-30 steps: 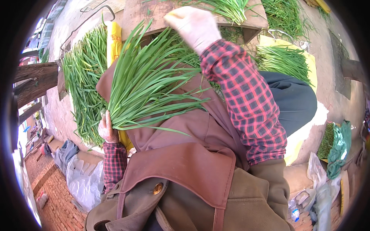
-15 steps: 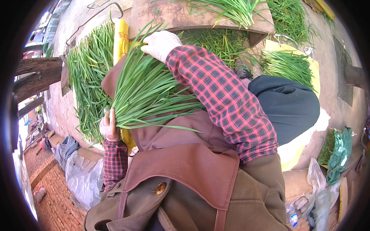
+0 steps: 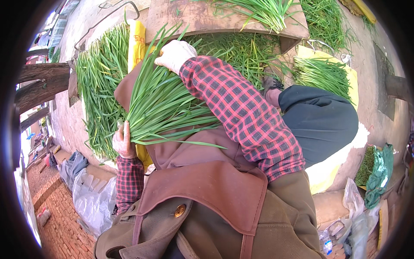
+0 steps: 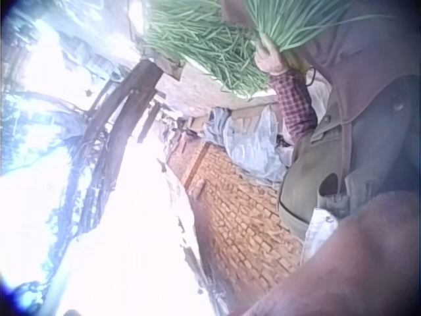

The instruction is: The person is sitting on the ground and trimming the ends of green onions. They hold a bunch of green onions in one hand and use a knife in the other hand to cut the ends, then place the trimmed bunch on a wooden board.

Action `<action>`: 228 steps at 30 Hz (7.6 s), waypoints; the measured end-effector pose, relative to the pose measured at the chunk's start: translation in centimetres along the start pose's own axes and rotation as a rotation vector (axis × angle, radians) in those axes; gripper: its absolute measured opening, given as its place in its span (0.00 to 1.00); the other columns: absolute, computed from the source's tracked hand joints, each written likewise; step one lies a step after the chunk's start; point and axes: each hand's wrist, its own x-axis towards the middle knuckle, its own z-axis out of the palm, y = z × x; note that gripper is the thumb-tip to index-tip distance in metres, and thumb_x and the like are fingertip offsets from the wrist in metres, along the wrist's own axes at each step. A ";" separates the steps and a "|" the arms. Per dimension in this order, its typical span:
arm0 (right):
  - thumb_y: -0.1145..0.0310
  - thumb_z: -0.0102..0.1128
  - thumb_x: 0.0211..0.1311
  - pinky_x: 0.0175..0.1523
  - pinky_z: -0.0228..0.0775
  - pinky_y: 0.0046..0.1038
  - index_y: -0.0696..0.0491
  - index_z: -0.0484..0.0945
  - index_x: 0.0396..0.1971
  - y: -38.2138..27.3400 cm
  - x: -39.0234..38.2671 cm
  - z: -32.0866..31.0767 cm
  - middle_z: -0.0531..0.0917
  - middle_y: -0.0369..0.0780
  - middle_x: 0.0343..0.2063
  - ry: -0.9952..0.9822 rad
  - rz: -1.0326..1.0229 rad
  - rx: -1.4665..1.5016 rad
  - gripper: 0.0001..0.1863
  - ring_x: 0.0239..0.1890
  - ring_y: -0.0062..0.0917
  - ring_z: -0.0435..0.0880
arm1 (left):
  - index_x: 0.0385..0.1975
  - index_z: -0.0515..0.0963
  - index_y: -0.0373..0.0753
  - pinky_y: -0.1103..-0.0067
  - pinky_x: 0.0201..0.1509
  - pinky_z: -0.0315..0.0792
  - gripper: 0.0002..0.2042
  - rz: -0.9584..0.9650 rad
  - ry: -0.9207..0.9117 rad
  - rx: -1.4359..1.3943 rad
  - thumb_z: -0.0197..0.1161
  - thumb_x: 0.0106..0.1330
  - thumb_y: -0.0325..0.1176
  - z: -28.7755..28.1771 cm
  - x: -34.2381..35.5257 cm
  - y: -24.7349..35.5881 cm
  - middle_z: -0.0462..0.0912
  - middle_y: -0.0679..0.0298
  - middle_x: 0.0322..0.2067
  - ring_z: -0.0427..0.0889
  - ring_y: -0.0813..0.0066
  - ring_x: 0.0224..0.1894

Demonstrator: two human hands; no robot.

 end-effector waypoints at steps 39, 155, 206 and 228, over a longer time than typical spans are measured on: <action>0.50 0.50 0.63 0.42 0.75 0.38 0.49 0.80 0.39 6.0 -12.8 -2.2 0.84 0.41 0.33 0.017 -0.197 -0.257 0.19 0.38 0.36 0.83 | 0.61 0.69 0.42 0.69 0.29 0.72 0.30 -0.318 -0.008 -0.171 0.61 0.53 0.24 0.2 -1.0 5.7 0.79 0.55 0.36 0.78 0.55 0.27; 0.52 0.58 0.59 0.24 0.67 0.23 0.54 0.83 0.23 13.2 -11.4 -9.2 0.77 0.34 0.11 0.619 0.307 0.555 0.19 0.13 0.18 0.74 | 0.35 0.77 0.37 0.86 0.17 0.57 0.08 -1.163 -0.281 -1.685 0.68 0.58 0.27 -7.5 9.9 7.4 0.73 0.71 0.18 0.64 0.84 0.14; 0.55 0.55 0.63 0.22 0.69 0.21 0.49 0.79 0.51 0.0 -6.8 -2.9 0.79 0.37 0.14 0.079 -0.015 0.247 0.21 0.12 0.18 0.74 | 0.43 0.73 0.34 0.85 0.16 0.55 0.18 -1.294 -0.732 -2.023 0.70 0.52 0.29 -4.2 -0.6 5.0 0.72 0.67 0.20 0.62 0.82 0.13; 0.62 0.60 0.62 0.36 0.74 0.19 0.53 0.84 0.40 -1.6 -7.6 -4.3 0.84 0.37 0.27 0.674 -0.444 0.156 0.12 0.27 0.19 0.82 | 0.36 0.76 0.36 0.85 0.19 0.59 0.12 -1.340 -0.814 -1.965 0.70 0.53 0.24 -5.1 -0.5 4.8 0.74 0.67 0.21 0.67 0.82 0.17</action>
